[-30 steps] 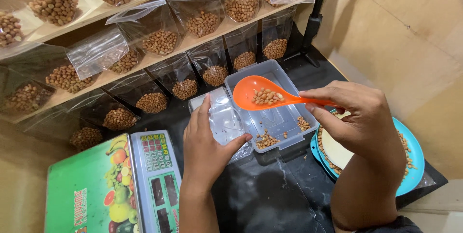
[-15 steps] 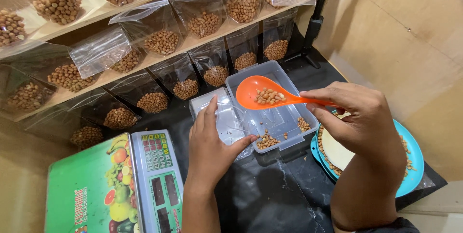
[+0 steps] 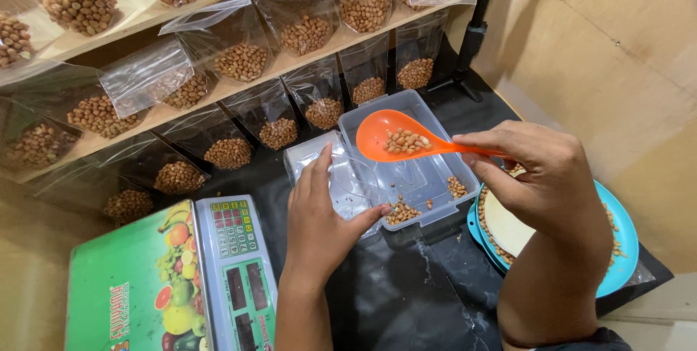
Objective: Scoop peanuts into plastic bags for packaging.
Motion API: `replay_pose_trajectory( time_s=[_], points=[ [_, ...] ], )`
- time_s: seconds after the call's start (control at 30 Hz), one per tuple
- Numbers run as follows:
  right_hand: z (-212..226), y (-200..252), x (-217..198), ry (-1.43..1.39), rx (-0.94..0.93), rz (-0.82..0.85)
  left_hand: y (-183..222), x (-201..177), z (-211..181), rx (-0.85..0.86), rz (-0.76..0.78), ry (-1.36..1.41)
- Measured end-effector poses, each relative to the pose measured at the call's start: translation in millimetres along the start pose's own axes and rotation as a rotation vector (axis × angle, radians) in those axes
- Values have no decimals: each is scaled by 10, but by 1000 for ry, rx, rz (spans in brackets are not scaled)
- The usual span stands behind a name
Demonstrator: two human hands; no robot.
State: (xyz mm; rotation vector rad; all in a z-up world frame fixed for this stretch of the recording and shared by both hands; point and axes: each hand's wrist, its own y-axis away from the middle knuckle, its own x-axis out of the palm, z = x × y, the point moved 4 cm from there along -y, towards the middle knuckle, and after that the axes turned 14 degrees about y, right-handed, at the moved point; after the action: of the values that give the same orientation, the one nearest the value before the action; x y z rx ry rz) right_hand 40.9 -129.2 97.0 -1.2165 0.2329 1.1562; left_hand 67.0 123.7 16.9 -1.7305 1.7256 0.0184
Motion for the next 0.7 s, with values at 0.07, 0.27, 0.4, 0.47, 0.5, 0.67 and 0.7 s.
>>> replay_pose_trajectory(
  time_s=[0.07, 0.27, 0.4, 0.47, 0.5, 0.67, 0.7],
  points=[
    [-16, -1, 0, -3, 2, -2, -1, 10, 1, 5, 1, -8],
    [-46, -6, -8, 16, 12, -5, -26, 40, -16, 1, 6, -20],
    [-68, -12, 3, 24, 13, -8, -29, 49, -11, 7, 0, -25],
    [-72, -15, 8, 21, 3, -12, -29, 45, -22, 17, -6, -27],
    [-71, -14, 6, 20, -6, -16, -28, 43, -31, 28, -10, -27],
    [-71, -9, 0, 19, 6, -11, -20, 44, -26, 25, -18, -12],
    [-68, -11, -1, 13, 9, -9, -19, 45, -24, 31, -23, -10]
  ],
)
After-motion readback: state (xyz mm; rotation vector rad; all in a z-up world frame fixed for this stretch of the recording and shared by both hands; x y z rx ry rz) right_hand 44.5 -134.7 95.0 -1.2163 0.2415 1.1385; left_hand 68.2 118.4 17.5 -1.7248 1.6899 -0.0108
